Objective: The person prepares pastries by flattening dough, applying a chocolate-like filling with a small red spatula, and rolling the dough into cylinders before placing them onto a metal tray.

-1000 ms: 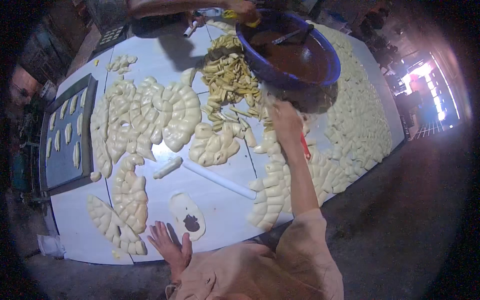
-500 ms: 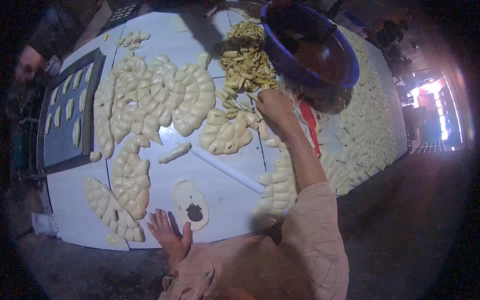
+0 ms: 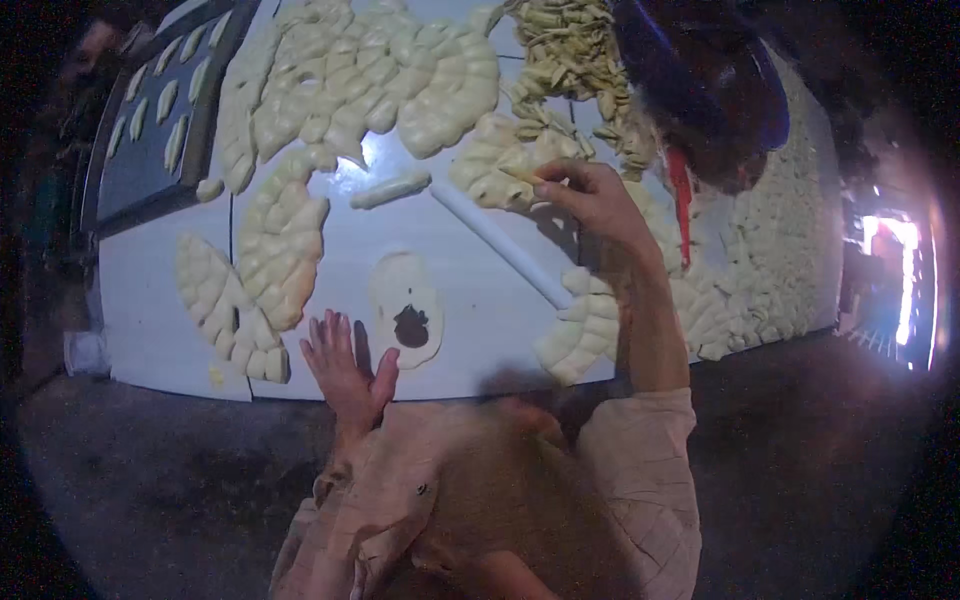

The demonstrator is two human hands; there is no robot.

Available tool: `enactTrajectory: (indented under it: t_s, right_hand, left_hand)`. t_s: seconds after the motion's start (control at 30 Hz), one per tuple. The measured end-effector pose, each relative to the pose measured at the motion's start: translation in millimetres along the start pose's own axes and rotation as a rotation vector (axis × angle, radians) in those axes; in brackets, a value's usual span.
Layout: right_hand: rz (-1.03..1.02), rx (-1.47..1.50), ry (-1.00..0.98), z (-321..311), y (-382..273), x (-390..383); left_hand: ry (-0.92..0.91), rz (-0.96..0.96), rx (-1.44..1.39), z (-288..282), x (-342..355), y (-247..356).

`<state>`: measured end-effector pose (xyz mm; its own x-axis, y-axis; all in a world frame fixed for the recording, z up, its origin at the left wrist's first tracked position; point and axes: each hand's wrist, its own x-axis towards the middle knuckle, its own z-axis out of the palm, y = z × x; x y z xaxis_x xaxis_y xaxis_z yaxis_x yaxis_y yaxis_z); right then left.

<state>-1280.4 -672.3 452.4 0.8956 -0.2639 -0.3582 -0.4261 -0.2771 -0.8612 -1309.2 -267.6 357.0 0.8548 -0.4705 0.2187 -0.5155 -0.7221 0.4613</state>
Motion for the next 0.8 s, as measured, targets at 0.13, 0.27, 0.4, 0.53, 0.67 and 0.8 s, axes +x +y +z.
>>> enactTrajectory:
  t_s: [0.13, 0.27, 0.4, 0.53, 0.67, 0.8]
  right_hand:
    - [-0.081, -0.101, -0.133, 77, -9, -47]
    - [-0.356, -0.298, -0.173, 135, -3, -74]
    - [-0.482, -0.455, -0.132, 169, 18, -88]
    - [-0.496, -0.439, -0.077, 175, 20, -100]
    - [-0.533, -0.527, -0.067, 171, 32, -104]
    - [-0.571, -0.458, 0.109, 176, 38, -109]
  left_hand:
    - [0.031, 0.000, -0.010, 8, -1, -2]
    - [0.037, -0.001, -0.056, 6, -6, -6]
    - [0.063, 0.024, -0.098, 0, -7, -6]
    - [0.049, 0.101, -0.195, -4, -10, -13]
    - [-0.053, 0.178, -0.219, -12, -8, -12]
    - [-0.172, 0.239, -0.224, -19, 0, -11]
